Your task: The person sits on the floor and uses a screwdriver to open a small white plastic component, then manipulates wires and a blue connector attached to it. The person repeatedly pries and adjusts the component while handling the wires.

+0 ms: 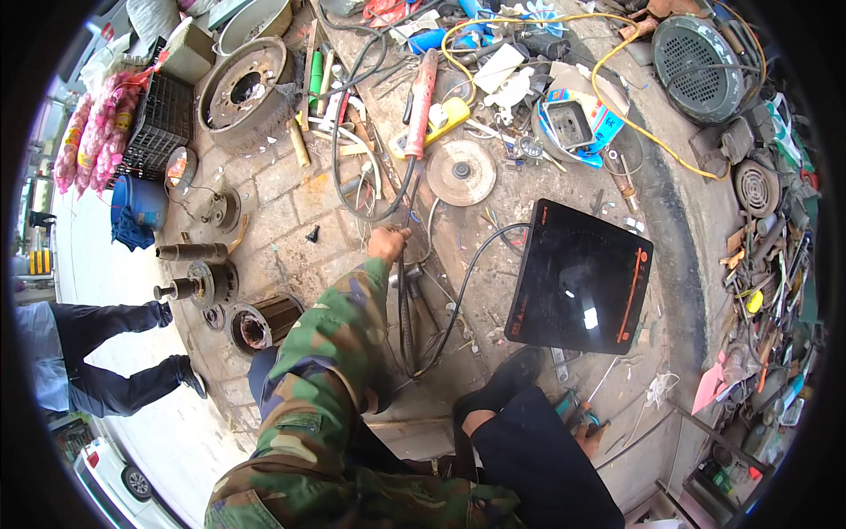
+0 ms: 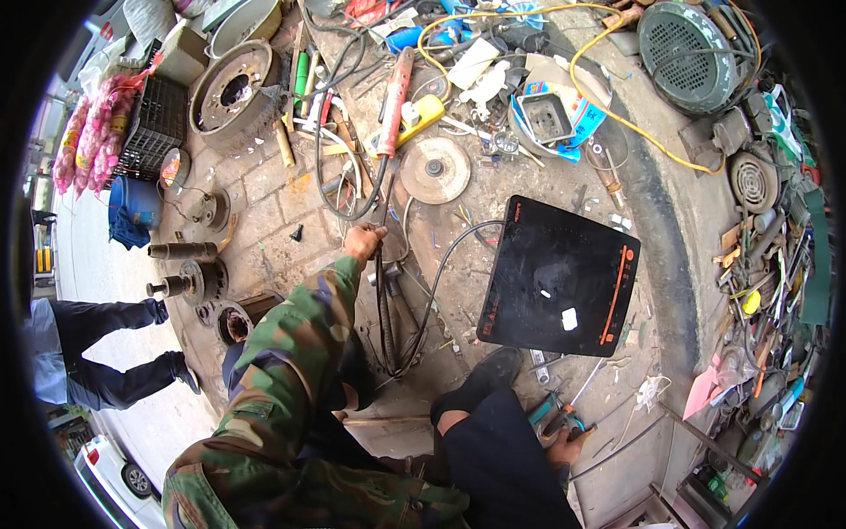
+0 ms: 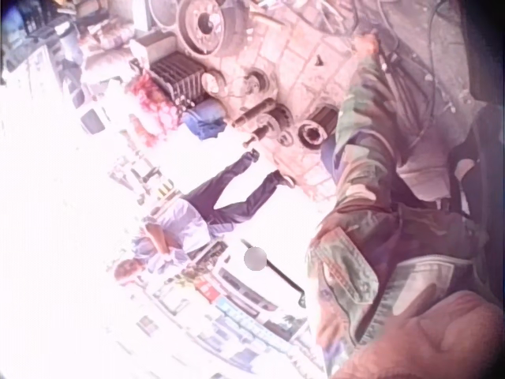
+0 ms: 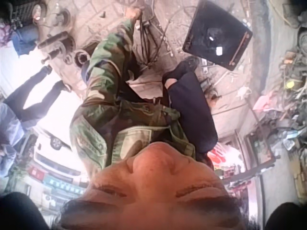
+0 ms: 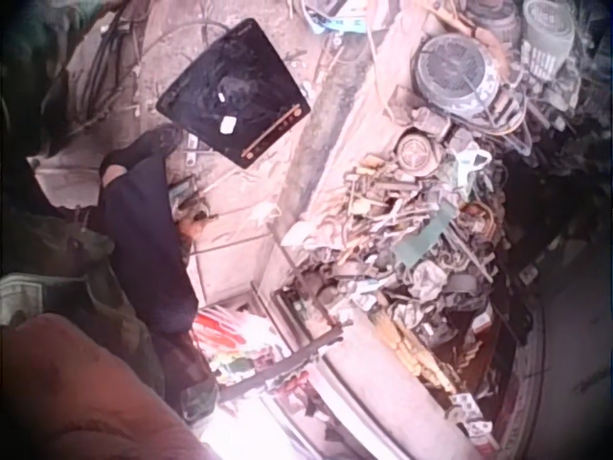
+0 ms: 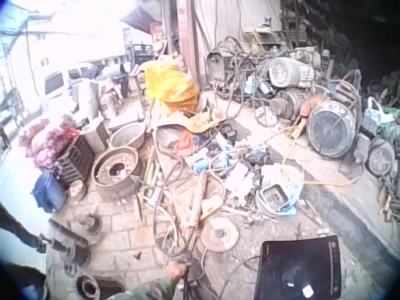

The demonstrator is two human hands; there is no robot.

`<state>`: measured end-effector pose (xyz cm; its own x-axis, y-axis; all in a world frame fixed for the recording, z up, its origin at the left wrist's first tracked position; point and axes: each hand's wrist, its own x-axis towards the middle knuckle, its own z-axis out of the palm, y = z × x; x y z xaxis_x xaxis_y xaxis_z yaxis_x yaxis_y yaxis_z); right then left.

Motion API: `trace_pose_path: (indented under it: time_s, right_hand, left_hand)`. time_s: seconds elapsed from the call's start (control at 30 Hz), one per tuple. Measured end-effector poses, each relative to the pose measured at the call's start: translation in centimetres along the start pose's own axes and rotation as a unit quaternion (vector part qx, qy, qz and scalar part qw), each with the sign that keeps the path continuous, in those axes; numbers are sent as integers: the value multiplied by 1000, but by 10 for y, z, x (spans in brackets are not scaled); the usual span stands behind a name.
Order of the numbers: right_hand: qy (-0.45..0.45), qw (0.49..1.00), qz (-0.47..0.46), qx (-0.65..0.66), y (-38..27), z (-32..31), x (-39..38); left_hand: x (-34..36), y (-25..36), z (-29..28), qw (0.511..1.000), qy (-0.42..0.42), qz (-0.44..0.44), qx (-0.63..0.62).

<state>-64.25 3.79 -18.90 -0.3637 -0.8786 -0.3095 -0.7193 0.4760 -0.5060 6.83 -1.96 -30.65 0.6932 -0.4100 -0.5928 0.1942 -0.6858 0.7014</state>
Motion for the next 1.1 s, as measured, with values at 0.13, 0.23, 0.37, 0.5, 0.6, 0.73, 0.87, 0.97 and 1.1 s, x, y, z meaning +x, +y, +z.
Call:
trace_pose_path:
  time_s: [0.13, 0.23, 0.37, 0.5, 0.6, 0.73, 0.87, 0.97, 1.1]
  right_hand:
    - [2, 998, -43, -43, -57, -22, 15]
    - [-75, 983, -55, 159, -165, -43, 26]
    - [-249, 912, -191, 264, -346, -65, 5]
    - [-486, 798, -292, 203, -480, -73, -62]
    - [-472, 787, -396, 38, -523, -65, -112]
    - [-408, 786, -465, -11, -528, -58, -152]
    - [-466, 783, -397, 106, -520, -69, -173]
    - [-522, 768, -310, 204, -516, -81, -189]
    - [-559, 745, -243, 272, -506, -91, -203]
  left_hand:
    - [-47, 9, -6, 991, -29, 64, 117]
    - [-91, 29, -25, 993, -50, 79, 69]
    - [-163, 70, -51, 983, -63, 160, 58]
    - [-235, 100, -74, 966, -73, 244, 39]
    - [-285, 116, -94, 960, -98, 253, -70]
    - [-335, 127, -120, 950, -111, 269, -113]
    - [-370, 132, -139, 944, -142, 275, -115]
    - [-390, 130, -146, 945, -158, 268, -96]
    - [-413, 127, -150, 941, -178, 275, -88]
